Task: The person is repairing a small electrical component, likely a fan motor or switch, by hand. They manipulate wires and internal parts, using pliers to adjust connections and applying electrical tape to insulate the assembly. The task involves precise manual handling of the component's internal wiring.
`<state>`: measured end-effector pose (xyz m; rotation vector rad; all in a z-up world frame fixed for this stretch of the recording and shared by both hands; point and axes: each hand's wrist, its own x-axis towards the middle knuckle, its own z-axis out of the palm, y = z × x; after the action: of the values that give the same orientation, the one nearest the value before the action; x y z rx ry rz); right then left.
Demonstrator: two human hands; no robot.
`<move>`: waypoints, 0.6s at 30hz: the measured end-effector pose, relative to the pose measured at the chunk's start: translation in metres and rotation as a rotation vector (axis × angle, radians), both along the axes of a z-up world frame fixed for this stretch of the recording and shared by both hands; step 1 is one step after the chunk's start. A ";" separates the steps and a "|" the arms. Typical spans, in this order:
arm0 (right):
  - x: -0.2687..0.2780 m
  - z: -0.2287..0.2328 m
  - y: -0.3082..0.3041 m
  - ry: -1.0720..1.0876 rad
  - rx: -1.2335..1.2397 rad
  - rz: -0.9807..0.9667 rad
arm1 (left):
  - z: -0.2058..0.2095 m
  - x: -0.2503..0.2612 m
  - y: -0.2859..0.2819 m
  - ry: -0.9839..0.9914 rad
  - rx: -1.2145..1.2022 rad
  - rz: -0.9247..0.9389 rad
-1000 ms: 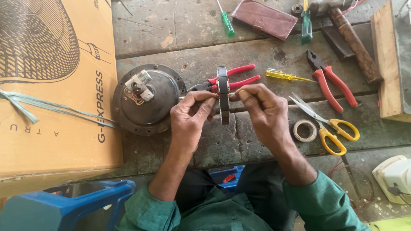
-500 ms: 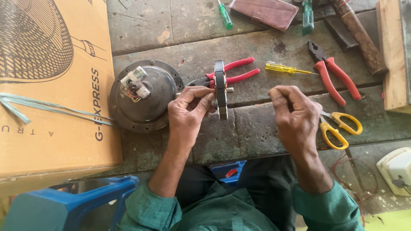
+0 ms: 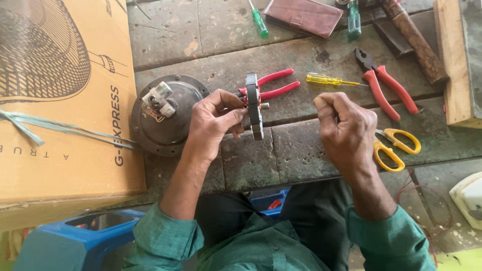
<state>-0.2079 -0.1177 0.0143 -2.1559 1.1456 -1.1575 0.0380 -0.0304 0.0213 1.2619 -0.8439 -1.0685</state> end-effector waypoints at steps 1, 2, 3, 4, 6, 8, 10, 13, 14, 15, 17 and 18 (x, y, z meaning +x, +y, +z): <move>0.000 0.000 -0.003 0.014 -0.030 0.007 | -0.002 0.002 -0.001 0.029 -0.004 -0.014; 0.000 -0.001 -0.006 0.028 -0.061 0.015 | -0.003 0.005 -0.003 0.058 -0.009 -0.028; 0.000 -0.002 -0.010 0.042 -0.071 0.003 | -0.005 0.008 -0.004 0.088 -0.010 -0.038; 0.000 -0.003 -0.013 0.056 -0.082 -0.010 | -0.006 0.010 -0.005 0.119 0.005 -0.045; 0.000 -0.006 -0.016 0.073 -0.102 -0.016 | -0.005 0.014 -0.005 0.178 0.033 -0.052; 0.001 -0.007 -0.017 0.080 -0.122 -0.015 | -0.004 0.015 -0.006 0.211 0.034 -0.057; 0.001 -0.009 -0.017 0.091 -0.140 -0.017 | -0.002 0.014 -0.007 0.234 0.038 -0.041; -0.002 -0.008 -0.016 0.087 -0.112 -0.015 | 0.002 0.007 -0.007 0.158 0.037 0.021; -0.002 -0.008 -0.015 0.083 -0.093 -0.011 | 0.002 0.002 -0.007 0.069 0.032 0.048; -0.003 -0.008 -0.014 0.074 -0.101 -0.005 | 0.003 -0.003 -0.006 -0.020 0.027 0.075; -0.004 -0.008 -0.013 0.054 -0.115 0.002 | 0.004 -0.012 0.000 -0.285 0.049 0.116; -0.005 -0.009 -0.013 0.061 -0.111 0.000 | 0.005 -0.016 0.004 -0.419 0.060 0.135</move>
<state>-0.2130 -0.1302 0.0057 -2.2897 1.1313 -1.1883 0.0221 -0.0264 0.0262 1.6006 -1.0279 -0.7356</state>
